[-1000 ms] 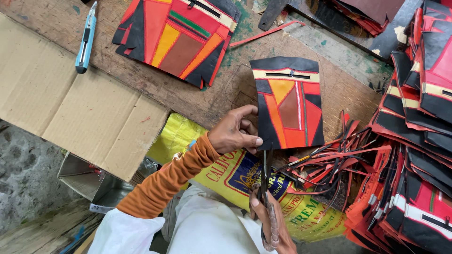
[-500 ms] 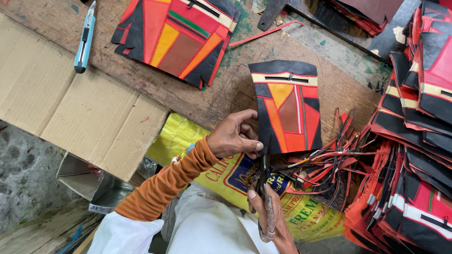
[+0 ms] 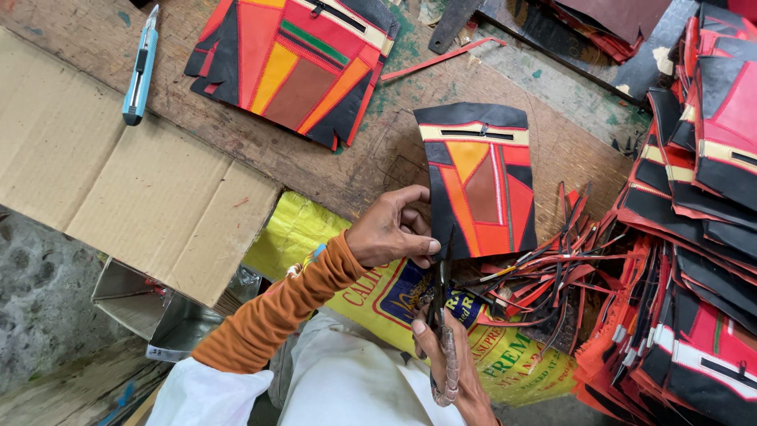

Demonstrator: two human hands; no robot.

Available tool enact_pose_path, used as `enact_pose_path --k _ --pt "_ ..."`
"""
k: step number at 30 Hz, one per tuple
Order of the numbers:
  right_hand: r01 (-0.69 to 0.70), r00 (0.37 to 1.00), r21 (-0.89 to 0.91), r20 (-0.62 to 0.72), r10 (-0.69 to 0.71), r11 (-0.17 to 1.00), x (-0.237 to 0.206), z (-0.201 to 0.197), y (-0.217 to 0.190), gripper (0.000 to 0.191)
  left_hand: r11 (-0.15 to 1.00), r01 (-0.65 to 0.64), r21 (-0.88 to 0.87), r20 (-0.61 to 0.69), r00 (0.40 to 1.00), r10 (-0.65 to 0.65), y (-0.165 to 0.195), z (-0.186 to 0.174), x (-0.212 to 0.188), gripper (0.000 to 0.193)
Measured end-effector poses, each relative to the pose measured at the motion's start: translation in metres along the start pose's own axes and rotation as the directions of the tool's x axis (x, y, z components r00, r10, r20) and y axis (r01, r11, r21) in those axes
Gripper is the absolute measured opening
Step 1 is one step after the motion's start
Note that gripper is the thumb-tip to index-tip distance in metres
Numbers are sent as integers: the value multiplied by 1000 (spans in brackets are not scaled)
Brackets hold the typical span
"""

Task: The person uses shears to trim excess material from the edges of a colorful leather pouch with a zipper. They rotate the pouch to access different sides and continue trimming along the perimeter, then place the finished piece on a stack of similar pouches.

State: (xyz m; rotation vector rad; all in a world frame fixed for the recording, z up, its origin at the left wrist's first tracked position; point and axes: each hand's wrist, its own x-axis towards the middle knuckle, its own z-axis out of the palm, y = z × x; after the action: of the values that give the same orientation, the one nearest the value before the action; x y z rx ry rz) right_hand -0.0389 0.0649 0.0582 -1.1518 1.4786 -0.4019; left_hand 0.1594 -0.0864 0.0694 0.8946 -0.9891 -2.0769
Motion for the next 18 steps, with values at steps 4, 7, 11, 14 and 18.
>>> enact_pose_path --k 4,7,11,14,18 --pt "-99 992 225 -56 114 969 0 1 -2 22 998 11 -59 41 999 -8 -5 -4 3 50" --pt "-93 992 191 -63 107 977 0 0 -2 21 989 72 -125 43 997 -68 -9 -7 6 37" --pt "-73 995 191 -47 84 979 1 0 -1 20 999 -12 -50 27 1000 13 -13 -6 4 37" --pt "-79 995 204 -39 89 976 1 0 0 20 1000 -20 -23 17 1000 20 -13 -3 3 34" --pt "-56 998 162 -8 58 985 0 -4 -1 20 999 -4 39 4 1000 4 -10 2 4 34"
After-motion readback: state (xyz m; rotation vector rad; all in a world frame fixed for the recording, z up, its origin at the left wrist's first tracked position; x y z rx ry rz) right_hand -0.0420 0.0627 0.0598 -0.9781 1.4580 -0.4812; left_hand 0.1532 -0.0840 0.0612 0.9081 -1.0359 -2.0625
